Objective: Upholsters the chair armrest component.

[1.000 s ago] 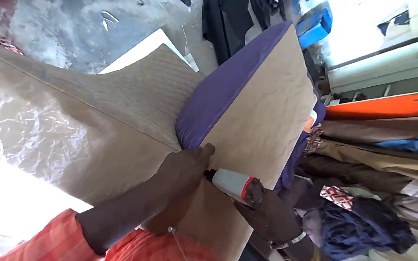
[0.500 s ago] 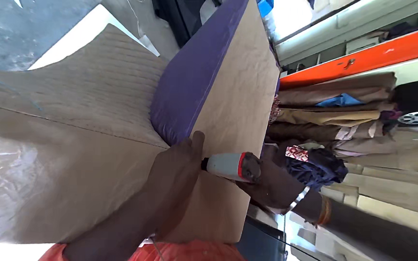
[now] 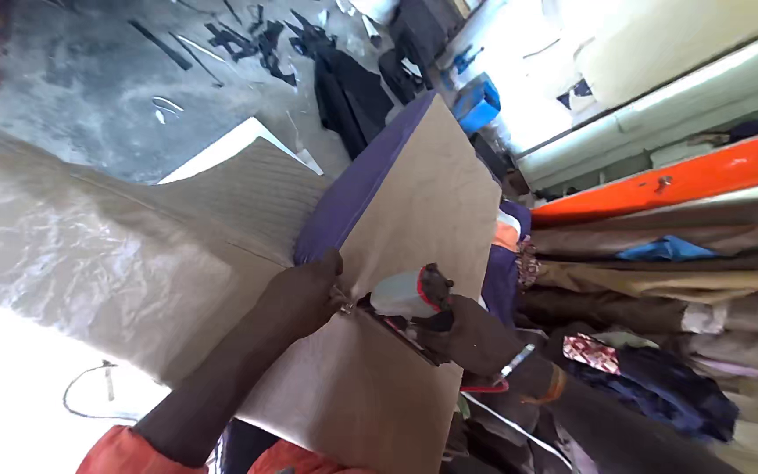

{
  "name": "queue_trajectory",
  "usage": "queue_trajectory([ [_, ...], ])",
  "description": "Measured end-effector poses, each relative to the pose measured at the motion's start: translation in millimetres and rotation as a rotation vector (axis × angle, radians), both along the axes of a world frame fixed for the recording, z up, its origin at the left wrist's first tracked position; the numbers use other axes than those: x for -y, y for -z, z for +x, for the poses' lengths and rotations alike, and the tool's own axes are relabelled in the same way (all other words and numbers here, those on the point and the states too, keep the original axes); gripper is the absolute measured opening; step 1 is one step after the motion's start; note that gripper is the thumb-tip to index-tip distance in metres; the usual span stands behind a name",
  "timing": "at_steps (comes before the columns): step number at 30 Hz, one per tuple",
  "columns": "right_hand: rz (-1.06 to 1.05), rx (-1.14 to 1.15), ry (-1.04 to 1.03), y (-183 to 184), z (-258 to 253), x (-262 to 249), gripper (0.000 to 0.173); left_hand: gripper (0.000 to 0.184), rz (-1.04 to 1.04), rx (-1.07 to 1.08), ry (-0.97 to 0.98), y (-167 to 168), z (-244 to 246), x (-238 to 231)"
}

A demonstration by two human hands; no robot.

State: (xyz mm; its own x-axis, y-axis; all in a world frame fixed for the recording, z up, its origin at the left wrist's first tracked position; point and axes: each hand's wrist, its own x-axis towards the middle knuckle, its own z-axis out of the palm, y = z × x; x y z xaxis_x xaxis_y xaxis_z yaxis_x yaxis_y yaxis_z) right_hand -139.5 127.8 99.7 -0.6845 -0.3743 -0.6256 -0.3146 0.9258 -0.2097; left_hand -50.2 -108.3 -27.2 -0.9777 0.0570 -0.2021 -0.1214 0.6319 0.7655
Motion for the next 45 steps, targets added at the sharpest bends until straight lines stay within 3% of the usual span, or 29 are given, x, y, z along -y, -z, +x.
queue_trajectory([
  [4, -0.043, -0.234, -0.058, 0.4, -37.1, -33.6, 0.043, 0.042, -0.048, 0.022, -0.089, 1.7, 3.5, -5.8],
  [9, -0.225, -0.496, -0.307, 45.4, -120.0, -80.0, 0.063, 0.033, 0.004, 0.347, -0.391, -53.2, 35.6, -24.0],
  [12, -0.349, -0.690, -0.399, 84.4, -155.6, -97.9, 0.062, 0.029, 0.096, 0.431, -0.540, -87.1, 54.7, -69.1],
  [16, -0.399, -0.765, -0.402, 116.1, -176.7, -114.2, 0.059, 0.027, 0.215, 0.371, -0.694, -87.8, 34.3, -161.4],
  [21, -0.436, -0.710, -0.445, 125.7, -180.2, -122.8, 0.064, 0.064, 0.695, 0.358, -0.861, -72.4, 19.0, -248.4],
  [28, -0.453, -0.685, -0.469, 127.1, -187.0, -123.5, 0.067, 0.049, 1.394, -0.082, -1.476, -57.1, 21.1, -299.0],
  [31, -0.486, -0.593, -0.554, 122.8, -207.9, -121.7, 0.070, 0.038, 1.531, -0.158, -1.572, -55.0, 17.8, -323.0],
  [36, -0.500, -0.530, -0.759, 113.8, -232.0, -124.2, 0.082, 0.044, 1.245, -0.008, -1.343, -43.6, 24.5, -344.7],
  [41, -0.549, -0.364, -0.953, 103.1, -259.9, -118.4, 0.091, 0.050, 0.950, -0.022, -1.565, -47.6, 1.7, -364.0],
  [43, -0.594, -0.272, -0.997, 107.5, -273.8, -118.7, 0.095, 0.047, 0.680, 0.057, -1.585, -47.3, -8.2, -375.0],
  [45, -0.645, -0.198, -1.026, 111.9, -286.8, -117.1, 0.097, 0.046, 0.331, 0.270, -1.554, -50.6, -17.1, -386.9],
])
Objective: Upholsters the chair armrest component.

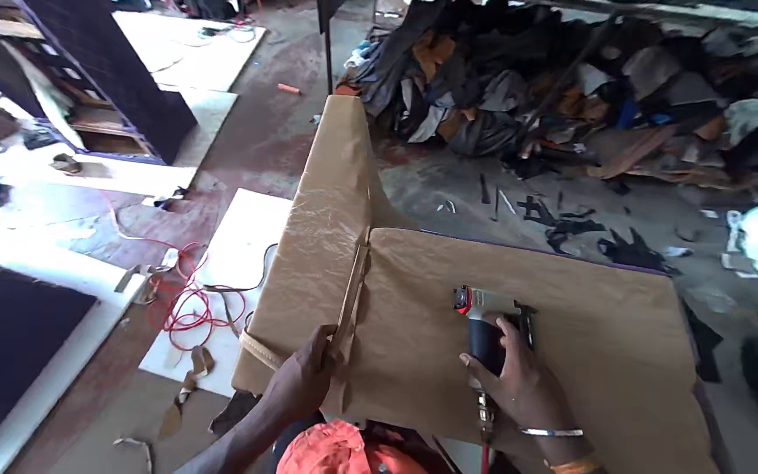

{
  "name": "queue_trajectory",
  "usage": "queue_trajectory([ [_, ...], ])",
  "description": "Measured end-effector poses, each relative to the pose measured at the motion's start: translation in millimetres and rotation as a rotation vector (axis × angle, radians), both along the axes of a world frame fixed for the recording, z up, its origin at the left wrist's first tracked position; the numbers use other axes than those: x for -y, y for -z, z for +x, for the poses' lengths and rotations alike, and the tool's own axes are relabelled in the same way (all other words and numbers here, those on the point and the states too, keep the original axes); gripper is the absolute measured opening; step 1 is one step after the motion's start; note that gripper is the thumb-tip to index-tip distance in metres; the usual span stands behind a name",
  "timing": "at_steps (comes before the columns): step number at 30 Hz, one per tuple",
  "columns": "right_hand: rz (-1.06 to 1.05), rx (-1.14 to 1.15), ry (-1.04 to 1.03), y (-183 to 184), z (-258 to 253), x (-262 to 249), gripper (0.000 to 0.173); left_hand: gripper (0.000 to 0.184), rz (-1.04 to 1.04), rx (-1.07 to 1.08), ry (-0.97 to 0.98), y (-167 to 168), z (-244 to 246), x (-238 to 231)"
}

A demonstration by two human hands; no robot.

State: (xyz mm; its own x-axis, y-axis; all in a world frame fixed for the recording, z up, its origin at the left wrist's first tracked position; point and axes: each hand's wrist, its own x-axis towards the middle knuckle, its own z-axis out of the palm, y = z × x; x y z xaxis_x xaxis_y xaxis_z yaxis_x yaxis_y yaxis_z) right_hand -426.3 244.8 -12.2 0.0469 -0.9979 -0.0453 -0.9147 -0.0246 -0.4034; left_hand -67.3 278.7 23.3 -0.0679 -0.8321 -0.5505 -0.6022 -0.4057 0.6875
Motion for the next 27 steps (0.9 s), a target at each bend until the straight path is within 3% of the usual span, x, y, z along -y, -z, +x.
queue_trajectory([
  [2, 0.013, 0.060, -0.025, 1.8, -9.4, 3.1, 0.097, 0.043, -0.016, 0.192, 0.024, -8.3, -8.9, -9.1],
  [4, 0.024, 0.103, -0.055, 5.4, -16.9, 3.2, 0.098, 0.041, -0.001, 0.205, 0.001, -20.0, -16.3, -12.9],
  [6, 0.047, 0.156, -0.077, 7.0, -23.2, 6.1, 0.097, 0.042, 0.058, 0.019, -0.092, -37.0, -26.5, -13.9],
  [8, 0.088, 0.197, -0.092, 8.7, -26.7, 11.4, 0.099, 0.050, 0.153, -0.307, -0.275, -54.8, -41.2, -17.3],
  [11, 0.077, 0.179, -0.134, 12.3, -30.8, 18.4, 0.101, 0.053, 0.228, -0.522, -0.494, -36.0, -55.4, -35.8],
  [14, 0.077, 0.179, -0.147, 11.2, -29.7, 22.4, 0.101, 0.042, 0.063, -0.375, -0.672, 15.3, -58.6, -63.4],
  [16, 0.074, 0.181, -0.155, 12.8, -31.7, 23.0, 0.102, 0.039, -0.057, -0.203, -0.699, 31.9, -67.9, -74.2],
  [19, 0.089, 0.177, -0.164, 13.7, -33.5, 25.0, 0.104, 0.045, -0.189, 0.006, -0.664, 43.4, -89.9, -84.7],
  [23, 0.085, 0.144, -0.183, 8.7, -27.8, 24.1, 0.107, 0.037, -0.335, 0.239, -0.622, 46.4, -99.6, -93.2],
  [27, 0.022, 0.050, -0.203, 8.6, -18.4, 17.9, 0.110, 0.031, -0.184, 0.381, -0.576, 41.9, -87.9, -105.0],
])
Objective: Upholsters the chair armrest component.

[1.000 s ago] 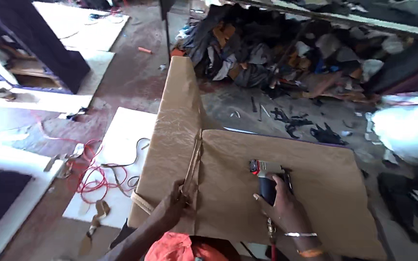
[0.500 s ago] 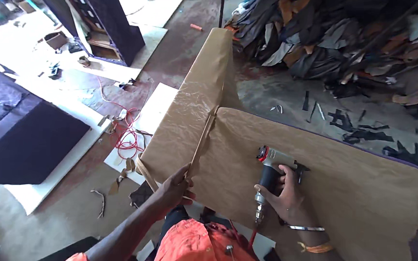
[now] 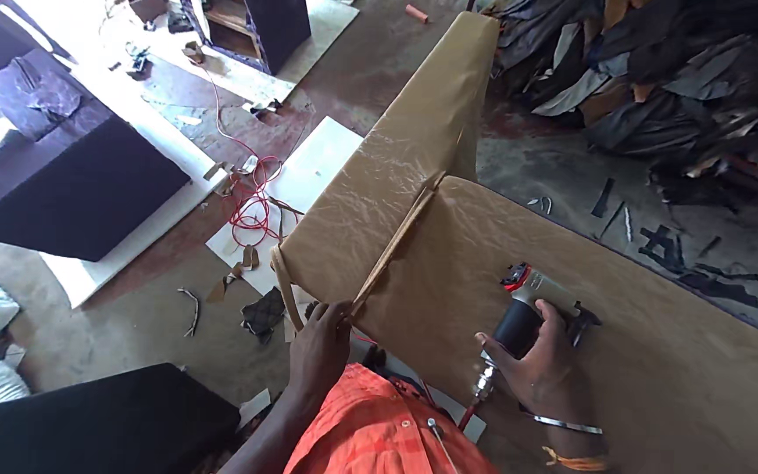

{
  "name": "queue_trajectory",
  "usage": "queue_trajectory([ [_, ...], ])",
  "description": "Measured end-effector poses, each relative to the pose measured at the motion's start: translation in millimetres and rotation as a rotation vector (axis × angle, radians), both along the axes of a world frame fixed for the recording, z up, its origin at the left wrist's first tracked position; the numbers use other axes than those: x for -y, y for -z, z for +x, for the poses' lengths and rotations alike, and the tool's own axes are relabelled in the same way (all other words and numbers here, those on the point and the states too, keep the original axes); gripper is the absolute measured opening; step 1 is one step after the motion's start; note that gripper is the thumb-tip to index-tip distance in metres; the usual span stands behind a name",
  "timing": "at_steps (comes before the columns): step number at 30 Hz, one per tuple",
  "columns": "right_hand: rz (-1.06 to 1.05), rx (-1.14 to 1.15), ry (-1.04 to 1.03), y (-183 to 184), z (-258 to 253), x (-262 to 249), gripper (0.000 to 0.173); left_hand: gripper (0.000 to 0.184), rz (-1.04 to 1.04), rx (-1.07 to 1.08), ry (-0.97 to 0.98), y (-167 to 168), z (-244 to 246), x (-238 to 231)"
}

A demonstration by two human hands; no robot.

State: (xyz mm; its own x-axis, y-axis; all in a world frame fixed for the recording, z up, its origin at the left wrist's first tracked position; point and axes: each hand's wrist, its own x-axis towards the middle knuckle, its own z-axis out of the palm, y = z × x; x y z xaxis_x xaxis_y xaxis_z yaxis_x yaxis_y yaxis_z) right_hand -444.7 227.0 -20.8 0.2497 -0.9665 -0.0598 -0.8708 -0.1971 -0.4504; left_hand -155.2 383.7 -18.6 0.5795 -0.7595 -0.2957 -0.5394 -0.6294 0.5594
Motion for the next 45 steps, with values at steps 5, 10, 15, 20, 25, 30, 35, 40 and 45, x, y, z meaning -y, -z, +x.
queue_trajectory([
  [5, -0.044, -0.048, -0.033, -3.9, 3.5, -1.8, 0.104, 0.039, 0.090, 0.114, 0.106, 1.7, 17.0, -28.3],
  [10, -0.025, -0.036, -0.043, -2.9, 0.2, 0.0, 0.100, 0.037, 0.667, 0.101, 0.195, -23.4, 66.1, -64.1],
  [15, -0.030, -0.054, -0.038, -3.5, 0.7, 0.7, 0.100, 0.050, 0.679, 0.031, 0.302, -34.5, 34.2, -66.2],
  [20, -0.017, -0.051, -0.058, -4.4, 0.5, 2.2, 0.099, 0.042, 0.219, 0.000, 0.178, 33.2, 16.7, -48.6],
  [25, -0.026, -0.063, -0.059, -6.8, 1.7, 0.1, 0.099, 0.054, -0.300, -0.153, -0.192, 52.9, -4.6, -12.5],
  [30, -0.042, -0.071, -0.057, -6.8, 3.0, -2.8, 0.095, 0.037, -0.358, -0.116, -0.207, 54.0, -17.6, -9.4],
  [35, -0.023, -0.067, -0.032, -8.8, 4.7, -3.0, 0.094, 0.032, -0.322, -0.152, -0.229, 37.4, -18.5, -9.3],
  [40, -0.001, -0.063, -0.007, -12.0, 7.5, -3.9, 0.091, 0.018, -0.312, -0.102, -0.159, 34.4, -19.3, -11.0],
  [45, 0.096, 0.078, 0.158, -20.8, 13.8, -5.7, 0.093, 0.023, -0.313, -0.062, -0.098, 37.1, -17.5, -17.6],
])
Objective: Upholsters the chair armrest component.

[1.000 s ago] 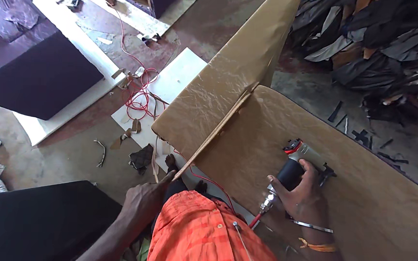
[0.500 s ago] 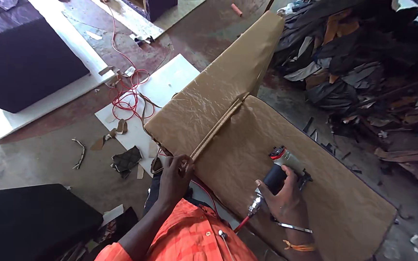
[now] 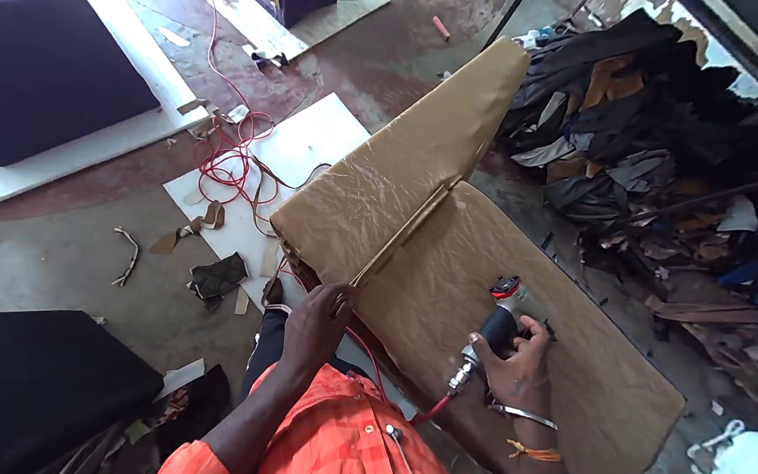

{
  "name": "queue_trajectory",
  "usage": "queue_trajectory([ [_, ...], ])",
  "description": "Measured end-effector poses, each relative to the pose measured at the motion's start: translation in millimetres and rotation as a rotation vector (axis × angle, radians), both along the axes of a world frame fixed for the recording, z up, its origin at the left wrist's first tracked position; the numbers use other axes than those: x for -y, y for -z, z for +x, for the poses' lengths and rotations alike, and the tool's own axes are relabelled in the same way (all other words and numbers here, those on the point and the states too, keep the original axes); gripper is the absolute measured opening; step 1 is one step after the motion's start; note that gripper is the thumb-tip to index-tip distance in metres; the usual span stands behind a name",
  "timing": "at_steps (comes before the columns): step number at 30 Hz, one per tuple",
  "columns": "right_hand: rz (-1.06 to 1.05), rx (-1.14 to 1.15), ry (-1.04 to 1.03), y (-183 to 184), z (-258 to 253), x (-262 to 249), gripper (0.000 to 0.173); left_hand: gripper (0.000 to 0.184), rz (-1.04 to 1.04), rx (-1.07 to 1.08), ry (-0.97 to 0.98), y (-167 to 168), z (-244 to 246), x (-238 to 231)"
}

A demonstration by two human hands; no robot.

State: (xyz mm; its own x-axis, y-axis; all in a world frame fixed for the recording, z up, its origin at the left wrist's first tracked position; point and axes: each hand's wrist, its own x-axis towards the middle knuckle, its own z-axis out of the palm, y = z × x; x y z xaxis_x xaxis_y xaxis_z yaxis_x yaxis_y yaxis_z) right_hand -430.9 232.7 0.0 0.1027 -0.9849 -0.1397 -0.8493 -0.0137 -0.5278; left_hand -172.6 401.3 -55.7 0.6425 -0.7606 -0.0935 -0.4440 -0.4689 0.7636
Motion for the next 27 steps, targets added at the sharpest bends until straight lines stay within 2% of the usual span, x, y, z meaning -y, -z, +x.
queue_trajectory([
  [3, 0.124, 0.329, 0.138, -13.6, -2.8, 1.4, 0.087, 0.026, -0.033, -0.164, -0.058, 5.4, 1.8, -3.6],
  [5, 0.206, 0.632, 0.247, -29.8, -6.7, 2.0, 0.074, 0.022, -0.042, -0.230, -0.055, 5.2, 3.9, -3.6],
  [6, 0.242, 0.746, 0.288, -38.8, -10.2, 2.6, 0.063, 0.021, -0.037, -0.232, -0.044, 3.6, 4.1, -3.6],
  [8, 0.297, 0.870, 0.316, -59.7, -13.7, 0.5, 0.022, 0.022, -0.036, -0.187, -0.028, 2.9, 1.4, -4.4],
  [9, 0.321, 0.861, 0.288, -72.1, -11.0, -4.1, 0.013, 0.024, -0.046, -0.157, -0.022, 3.3, -1.0, -5.6],
  [10, 0.348, 0.821, 0.228, -83.3, -6.9, -8.5, 0.012, 0.026, -0.063, -0.124, -0.016, 4.3, -3.4, -6.5],
  [13, 0.416, 0.670, -0.006, -104.2, 13.0, -21.1, 0.023, 0.036, -0.113, -0.049, 0.005, 10.5, -9.3, -8.9],
  [16, 0.175, 0.386, -0.356, -95.1, 46.8, -38.3, 0.030, 0.037, -0.135, -0.026, 0.021, 14.9, -7.3, -9.9],
  [18, 0.118, 0.267, -0.522, -85.9, 75.9, -43.2, 0.036, 0.037, -0.162, -0.033, 0.035, 17.9, -5.9, -10.7],
  [20, 0.141, 0.206, -0.593, -77.1, 104.3, -45.4, 0.038, 0.037, -0.190, -0.035, 0.034, 21.7, -6.4, -12.3],
  [23, 0.011, 0.022, -0.676, -61.4, 124.2, -47.0, 0.047, 0.037, -0.197, -0.072, 0.052, 24.5, -5.0, -14.4],
  [27, -0.037, -0.127, -0.639, -56.6, 135.1, -42.3, 0.045, 0.037, -0.238, -0.101, 0.064, 27.9, -1.8, -15.6],
])
